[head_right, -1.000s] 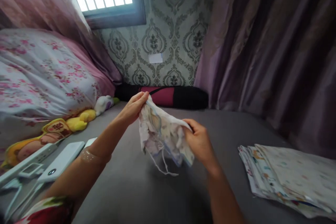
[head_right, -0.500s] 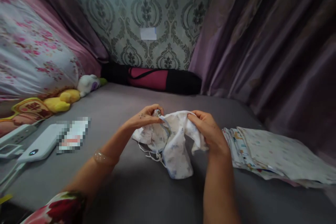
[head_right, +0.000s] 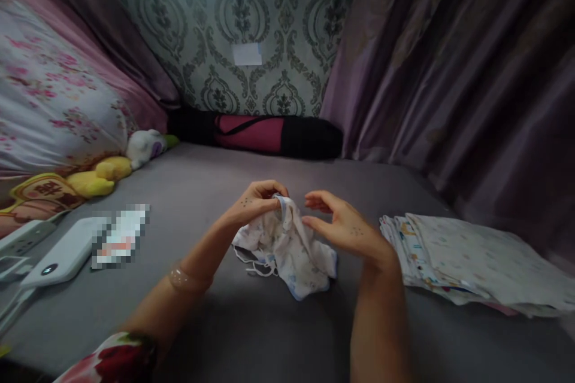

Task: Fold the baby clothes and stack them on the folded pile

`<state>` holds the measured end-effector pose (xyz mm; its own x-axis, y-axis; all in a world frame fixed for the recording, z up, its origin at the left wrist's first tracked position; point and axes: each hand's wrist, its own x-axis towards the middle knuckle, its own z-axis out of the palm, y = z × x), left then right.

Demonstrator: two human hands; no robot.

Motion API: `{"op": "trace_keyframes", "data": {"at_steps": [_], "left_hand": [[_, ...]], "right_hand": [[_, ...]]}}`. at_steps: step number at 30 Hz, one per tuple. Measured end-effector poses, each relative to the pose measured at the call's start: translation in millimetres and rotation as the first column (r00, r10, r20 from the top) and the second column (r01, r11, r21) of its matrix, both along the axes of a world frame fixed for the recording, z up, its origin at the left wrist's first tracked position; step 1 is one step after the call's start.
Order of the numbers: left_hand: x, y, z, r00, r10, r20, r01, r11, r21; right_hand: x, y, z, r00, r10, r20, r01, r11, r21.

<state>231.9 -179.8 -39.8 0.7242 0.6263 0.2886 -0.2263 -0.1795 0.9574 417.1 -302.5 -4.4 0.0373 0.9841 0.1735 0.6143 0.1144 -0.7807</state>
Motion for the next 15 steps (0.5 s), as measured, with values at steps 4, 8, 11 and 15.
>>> {"op": "trace_keyframes", "data": {"at_steps": [4,8,11,15], "left_hand": [[9,-1,1.2,0.999,0.007,-0.038,-0.007,1.000,0.000],[4,10,-5.1,0.992,0.080,-0.096,-0.074,0.995,0.061],[-11,11,-13.3,0.949,0.261,-0.178,-0.212,0.944,0.252],[-30,-11,-29.7,0.804,0.577,-0.142,-0.401,0.704,0.586]], "right_hand": [[-21,18,-7.7,1.000,-0.005,-0.027,0.008,0.996,0.084],[-20,26,-13.8,0.990,-0.078,-0.115,0.084,0.995,0.051],[-7,27,-16.2,0.953,-0.161,-0.258,0.170,0.985,0.012],[5,27,-18.3,0.907,-0.254,-0.336,0.269,0.963,-0.001]]}}
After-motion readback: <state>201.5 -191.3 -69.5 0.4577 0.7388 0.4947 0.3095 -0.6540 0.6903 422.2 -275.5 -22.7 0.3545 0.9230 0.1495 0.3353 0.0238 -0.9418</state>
